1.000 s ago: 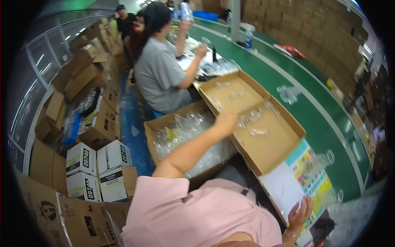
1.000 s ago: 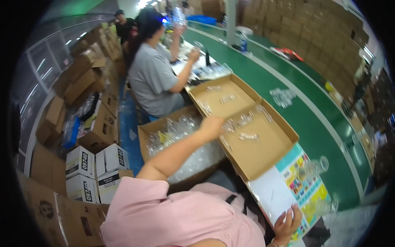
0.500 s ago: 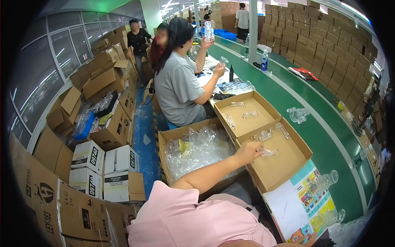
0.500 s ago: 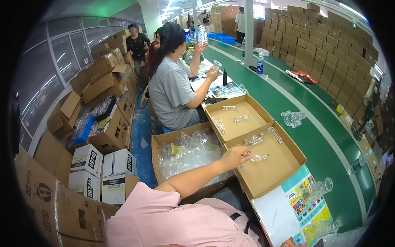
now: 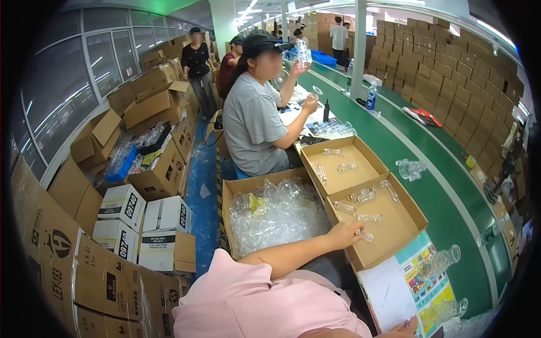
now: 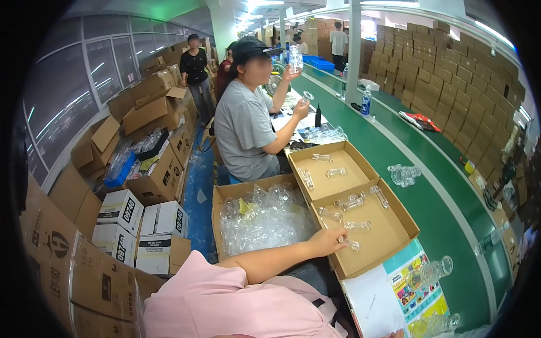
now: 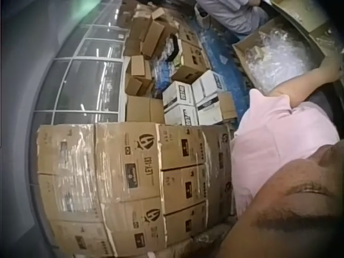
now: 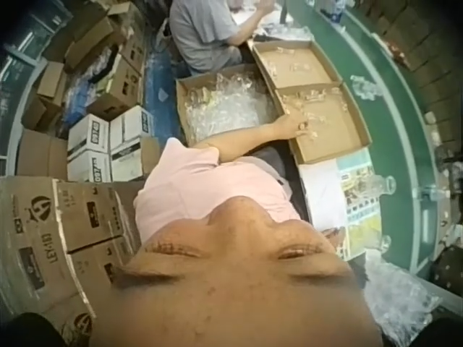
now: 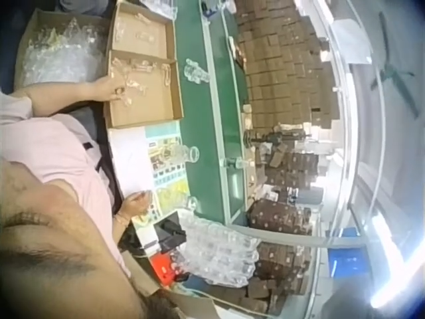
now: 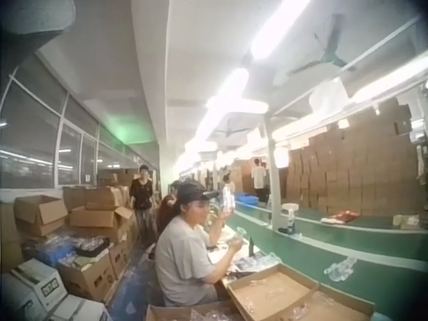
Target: Cleaning glass components with an air blower and packaging them into boxes using bubble wrap.
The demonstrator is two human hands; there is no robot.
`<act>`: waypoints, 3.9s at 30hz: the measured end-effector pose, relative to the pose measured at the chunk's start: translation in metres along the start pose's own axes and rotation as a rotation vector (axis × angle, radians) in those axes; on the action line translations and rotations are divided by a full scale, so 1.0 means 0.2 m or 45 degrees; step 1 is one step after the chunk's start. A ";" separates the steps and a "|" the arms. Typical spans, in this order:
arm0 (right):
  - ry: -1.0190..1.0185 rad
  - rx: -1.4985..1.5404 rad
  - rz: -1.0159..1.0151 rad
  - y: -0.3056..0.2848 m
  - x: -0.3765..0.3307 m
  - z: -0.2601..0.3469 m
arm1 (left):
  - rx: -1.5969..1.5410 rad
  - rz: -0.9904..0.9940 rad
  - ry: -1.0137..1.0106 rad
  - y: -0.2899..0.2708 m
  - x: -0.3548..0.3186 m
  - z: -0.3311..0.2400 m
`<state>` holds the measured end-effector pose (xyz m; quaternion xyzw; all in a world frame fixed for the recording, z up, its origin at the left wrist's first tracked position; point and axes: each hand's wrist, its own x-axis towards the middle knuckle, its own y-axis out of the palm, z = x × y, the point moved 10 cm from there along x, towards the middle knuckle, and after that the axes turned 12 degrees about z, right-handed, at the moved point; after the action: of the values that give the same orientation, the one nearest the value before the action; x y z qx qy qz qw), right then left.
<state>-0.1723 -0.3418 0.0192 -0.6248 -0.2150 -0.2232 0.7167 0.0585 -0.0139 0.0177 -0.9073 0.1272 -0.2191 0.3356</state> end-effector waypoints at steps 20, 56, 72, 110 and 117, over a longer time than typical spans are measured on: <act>0.344 0.541 0.324 0.31 -0.14 -0.33 | 0.085 0.141 -0.129 0.09 0.09 0.06; 0.359 0.470 0.326 0.25 -0.07 -0.20 | -0.060 -0.036 0.094 0.01 0.01 -0.04; 0.335 0.278 0.583 0.17 0.00 -0.07 | 0.175 0.141 0.024 0.08 0.03 -0.05; 0.259 0.359 0.204 0.18 0.04 -0.12 | 0.314 0.695 -0.536 0.33 0.22 0.22; 0.451 0.554 -0.182 -0.12 -0.01 -0.20 | 0.185 0.484 -0.144 0.27 0.24 0.04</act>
<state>-0.1875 -0.3848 0.0315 -0.3909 -0.1729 -0.3272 0.8428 0.0999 -0.0673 -0.0082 -0.8513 0.2608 -0.1092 0.4420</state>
